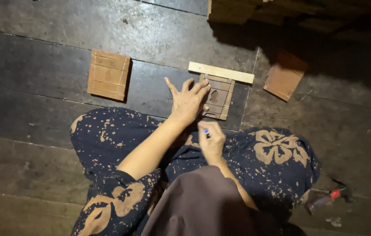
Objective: The person sits on the floor and uses a stencil and a blue marker to trace a design onto small wooden blocks. They repeatedly pick up a block, align the stencil, trace the pattern, and then place the finished block aside.
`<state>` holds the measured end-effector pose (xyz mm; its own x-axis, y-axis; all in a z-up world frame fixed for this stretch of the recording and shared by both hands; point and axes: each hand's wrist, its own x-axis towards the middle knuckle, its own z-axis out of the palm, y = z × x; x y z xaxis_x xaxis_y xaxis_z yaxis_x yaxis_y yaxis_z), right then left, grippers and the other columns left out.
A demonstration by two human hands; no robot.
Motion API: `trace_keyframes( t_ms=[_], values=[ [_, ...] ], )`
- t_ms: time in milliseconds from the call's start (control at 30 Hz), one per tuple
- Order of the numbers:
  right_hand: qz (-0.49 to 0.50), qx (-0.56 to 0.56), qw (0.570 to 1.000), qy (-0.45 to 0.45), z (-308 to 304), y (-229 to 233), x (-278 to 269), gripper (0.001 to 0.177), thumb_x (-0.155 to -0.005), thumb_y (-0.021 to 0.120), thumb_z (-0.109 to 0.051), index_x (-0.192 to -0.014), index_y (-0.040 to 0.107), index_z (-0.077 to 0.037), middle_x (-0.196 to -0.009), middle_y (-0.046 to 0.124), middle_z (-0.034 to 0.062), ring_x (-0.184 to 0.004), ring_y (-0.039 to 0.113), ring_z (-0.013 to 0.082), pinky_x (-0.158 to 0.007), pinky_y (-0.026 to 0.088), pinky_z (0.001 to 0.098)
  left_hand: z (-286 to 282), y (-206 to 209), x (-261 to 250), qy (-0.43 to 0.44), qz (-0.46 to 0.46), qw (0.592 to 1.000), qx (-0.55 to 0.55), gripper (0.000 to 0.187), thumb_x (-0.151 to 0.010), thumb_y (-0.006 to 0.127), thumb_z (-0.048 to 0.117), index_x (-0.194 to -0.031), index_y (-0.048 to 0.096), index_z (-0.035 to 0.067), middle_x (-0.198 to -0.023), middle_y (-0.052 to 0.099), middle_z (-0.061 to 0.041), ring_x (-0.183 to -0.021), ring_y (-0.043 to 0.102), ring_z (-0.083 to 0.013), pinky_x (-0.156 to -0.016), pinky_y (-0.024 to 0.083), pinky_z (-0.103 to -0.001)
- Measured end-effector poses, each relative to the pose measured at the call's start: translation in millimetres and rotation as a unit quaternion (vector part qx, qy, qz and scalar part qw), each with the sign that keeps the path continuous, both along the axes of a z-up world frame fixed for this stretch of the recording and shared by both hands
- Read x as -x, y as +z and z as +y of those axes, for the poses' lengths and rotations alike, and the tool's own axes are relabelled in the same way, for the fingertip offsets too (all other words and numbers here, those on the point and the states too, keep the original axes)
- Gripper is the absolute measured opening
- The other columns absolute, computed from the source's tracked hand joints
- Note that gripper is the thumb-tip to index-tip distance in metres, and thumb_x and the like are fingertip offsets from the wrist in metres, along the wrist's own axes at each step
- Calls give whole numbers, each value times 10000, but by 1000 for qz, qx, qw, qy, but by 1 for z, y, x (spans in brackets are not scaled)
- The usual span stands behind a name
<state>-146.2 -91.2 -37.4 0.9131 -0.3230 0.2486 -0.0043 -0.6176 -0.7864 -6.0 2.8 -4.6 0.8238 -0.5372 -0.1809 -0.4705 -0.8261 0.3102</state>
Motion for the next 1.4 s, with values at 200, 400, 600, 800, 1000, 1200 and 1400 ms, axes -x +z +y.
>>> trace_keyframes(
  t_ms=[200, 400, 600, 800, 1000, 1200, 1400],
  values=[
    [-11, 10, 1000, 18, 2, -6, 9, 193, -855, 722, 51, -936, 757, -121, -939, 702, 6, -903, 725, 239, -802, 562, 337, 2, -4, 1, -3, 0, 1000, 2, 657, -796, 834, 387, -1386, 562, 291, -1426, 544, 100, -1370, 433, -320, -972, 119, -944],
    [-57, 46, 997, 8, -13, -13, 2, 194, -893, 690, 68, -1003, 764, -73, -966, 701, 51, -919, 731, 293, -798, 584, 360, 1, -7, -1, -3, 2, 1000, 2, 664, -796, 831, 385, -1395, 561, 289, -1439, 545, 101, -1370, 441, -325, -967, 89, -954],
    [-59, 111, 992, 19, -17, -23, 3, 194, -901, 652, 84, -1031, 740, -31, -978, 674, 85, -916, 722, 333, -777, 595, 393, 2, -6, -1, -4, 14, 1000, 2, 678, -798, 832, 371, -1408, 547, 286, -1469, 519, 105, -1380, 428, -326, -970, 76, -958],
    [-56, 183, 982, 8, -21, -16, 3, 145, -888, 654, 93, -961, 717, -15, -938, 638, 70, -883, 727, 315, -759, 603, 371, 0, -1, -3, -2, 19, 1000, 2, 674, -797, 837, 356, -1405, 553, 288, -1462, 520, 104, -1380, 423, -333, -968, 118, -953],
    [-33, 188, 982, -9, -25, -21, 13, 123, -892, 640, 92, -907, 695, -16, -899, 610, 60, -862, 731, 313, -738, 603, 361, 0, 1, -2, -6, 22, 1000, 4, 661, -795, 839, 350, -1390, 560, 279, -1463, 509, 105, -1386, 406, -333, -963, 115, -953],
    [19, 179, 983, -44, -49, -26, 13, 158, -894, 611, 25, -978, 684, -86, -863, 645, 62, -813, 677, 315, -761, 538, 421, 3, -7, -3, -1, 40, 999, 5, 657, -822, 810, 379, -1414, 537, 295, -1478, 509, 108, -1401, 403, -306, -1005, 52, -934],
    [127, 197, 968, -92, -20, 25, -37, 375, -1078, 565, -313, -1386, 520, -103, -1053, 583, 125, -772, 726, 388, -647, 608, 532, 14, -26, 19, 55, 39, 974, 214, 505, -1002, 615, 326, -1461, 485, 158, -1458, 528, -67, -1355, 467, -322, -1120, 155, -794]
  ],
)
